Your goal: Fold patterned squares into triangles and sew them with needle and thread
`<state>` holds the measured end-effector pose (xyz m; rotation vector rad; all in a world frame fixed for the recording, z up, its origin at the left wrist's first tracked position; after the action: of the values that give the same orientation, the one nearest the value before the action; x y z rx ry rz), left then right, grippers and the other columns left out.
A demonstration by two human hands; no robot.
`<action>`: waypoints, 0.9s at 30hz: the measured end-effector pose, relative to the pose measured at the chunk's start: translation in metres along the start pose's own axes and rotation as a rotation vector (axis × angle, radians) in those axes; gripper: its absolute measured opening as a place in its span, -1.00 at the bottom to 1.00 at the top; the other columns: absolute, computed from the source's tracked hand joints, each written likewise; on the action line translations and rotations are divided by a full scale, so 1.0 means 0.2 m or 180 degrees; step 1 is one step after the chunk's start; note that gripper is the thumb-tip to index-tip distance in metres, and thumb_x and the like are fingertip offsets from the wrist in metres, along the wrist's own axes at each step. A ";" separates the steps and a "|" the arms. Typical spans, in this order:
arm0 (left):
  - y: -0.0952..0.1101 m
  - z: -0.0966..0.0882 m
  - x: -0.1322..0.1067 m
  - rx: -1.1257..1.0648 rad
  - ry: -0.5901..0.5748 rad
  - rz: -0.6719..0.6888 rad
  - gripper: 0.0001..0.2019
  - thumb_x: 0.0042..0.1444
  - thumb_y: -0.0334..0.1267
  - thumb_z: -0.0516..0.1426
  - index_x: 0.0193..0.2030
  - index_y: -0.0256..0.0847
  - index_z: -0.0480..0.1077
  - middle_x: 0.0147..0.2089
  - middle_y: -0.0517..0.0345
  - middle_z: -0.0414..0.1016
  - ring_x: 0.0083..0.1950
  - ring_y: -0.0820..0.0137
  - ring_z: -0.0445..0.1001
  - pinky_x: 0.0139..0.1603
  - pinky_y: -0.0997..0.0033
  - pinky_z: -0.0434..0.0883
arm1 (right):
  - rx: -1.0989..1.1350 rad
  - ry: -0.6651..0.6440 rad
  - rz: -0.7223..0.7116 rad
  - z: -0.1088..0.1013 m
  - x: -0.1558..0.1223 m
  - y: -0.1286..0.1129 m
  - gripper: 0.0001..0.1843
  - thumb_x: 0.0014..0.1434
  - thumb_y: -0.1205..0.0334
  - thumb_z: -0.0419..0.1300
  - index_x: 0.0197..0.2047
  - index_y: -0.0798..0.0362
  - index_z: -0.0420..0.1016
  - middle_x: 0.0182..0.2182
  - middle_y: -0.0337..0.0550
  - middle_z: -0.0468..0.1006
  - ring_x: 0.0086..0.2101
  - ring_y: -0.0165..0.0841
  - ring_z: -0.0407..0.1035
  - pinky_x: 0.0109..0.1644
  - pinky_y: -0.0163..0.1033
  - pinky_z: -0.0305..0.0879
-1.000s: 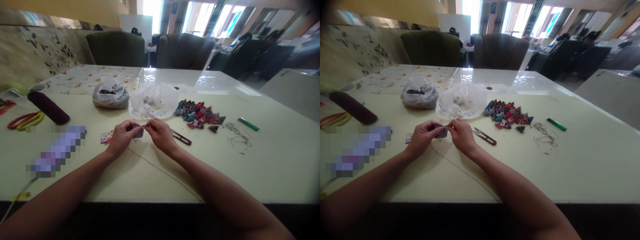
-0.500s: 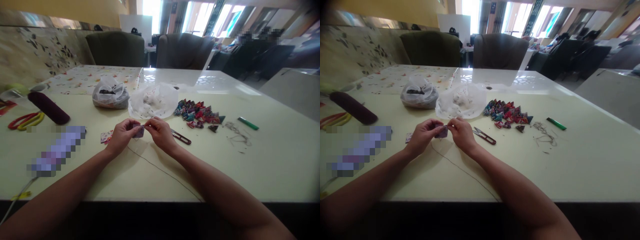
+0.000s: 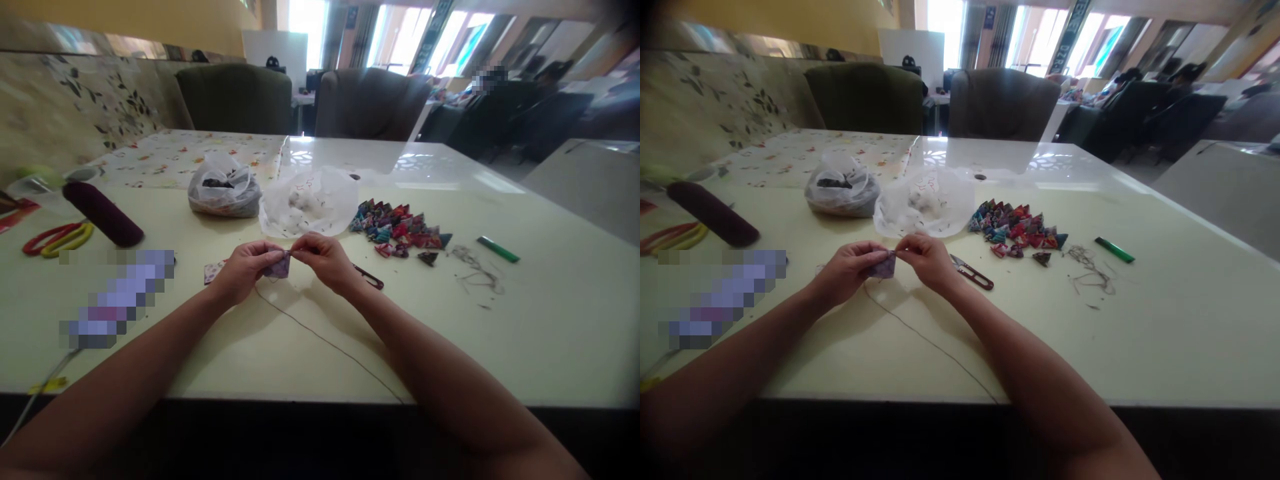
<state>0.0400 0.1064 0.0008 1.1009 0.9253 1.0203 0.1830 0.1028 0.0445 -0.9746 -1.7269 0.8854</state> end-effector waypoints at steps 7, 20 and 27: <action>-0.02 0.05 -0.02 -0.0030 -0.0316 -0.0190 -0.77 -0.12 -0.16 0.44 -0.41 -0.23 0.58 -0.48 0.15 0.51 -0.46 0.48 0.42 -0.38 0.47 0.36 | 0.0311 -0.0268 -0.0115 0.04 0.00 -0.03 -0.84 0.12 0.16 0.27 -0.41 0.06 0.50 -0.45 -0.25 0.46 -0.35 -0.40 0.31 -0.20 -0.26 0.25; 0.03 0.02 -0.01 -0.0300 -0.0037 0.0190 -0.75 -0.09 -0.20 0.38 -0.35 -0.34 0.52 -0.46 0.11 0.53 -0.44 0.47 0.47 -0.32 0.41 0.42 | -0.0051 0.0013 0.0300 -0.01 -0.04 0.02 -0.79 0.15 0.11 0.28 -0.41 0.07 0.46 -0.60 -0.33 0.28 -0.54 -0.47 0.10 -0.46 -0.29 0.00; 0.00 0.04 -0.01 0.0224 -0.0061 0.0310 -0.86 0.01 -0.29 0.28 -0.36 -0.33 0.48 -0.48 0.17 0.49 -0.45 0.49 0.45 -0.35 0.45 0.40 | -0.0493 0.0136 0.0228 0.04 -0.09 0.03 -0.79 0.19 0.08 0.26 -0.26 0.07 0.51 -0.55 -0.28 0.40 -0.52 -0.42 0.26 -0.41 -0.28 0.22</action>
<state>0.0471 0.1024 0.0029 1.2226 0.9052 1.0613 0.1813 0.0887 0.0311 -1.1556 -1.7533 0.7792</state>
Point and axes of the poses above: each hand's wrist, its own x-axis towards the middle knuckle, its own z-axis out of the palm, y = z × x, the point moved 10 cm from there along x, towards the middle knuckle
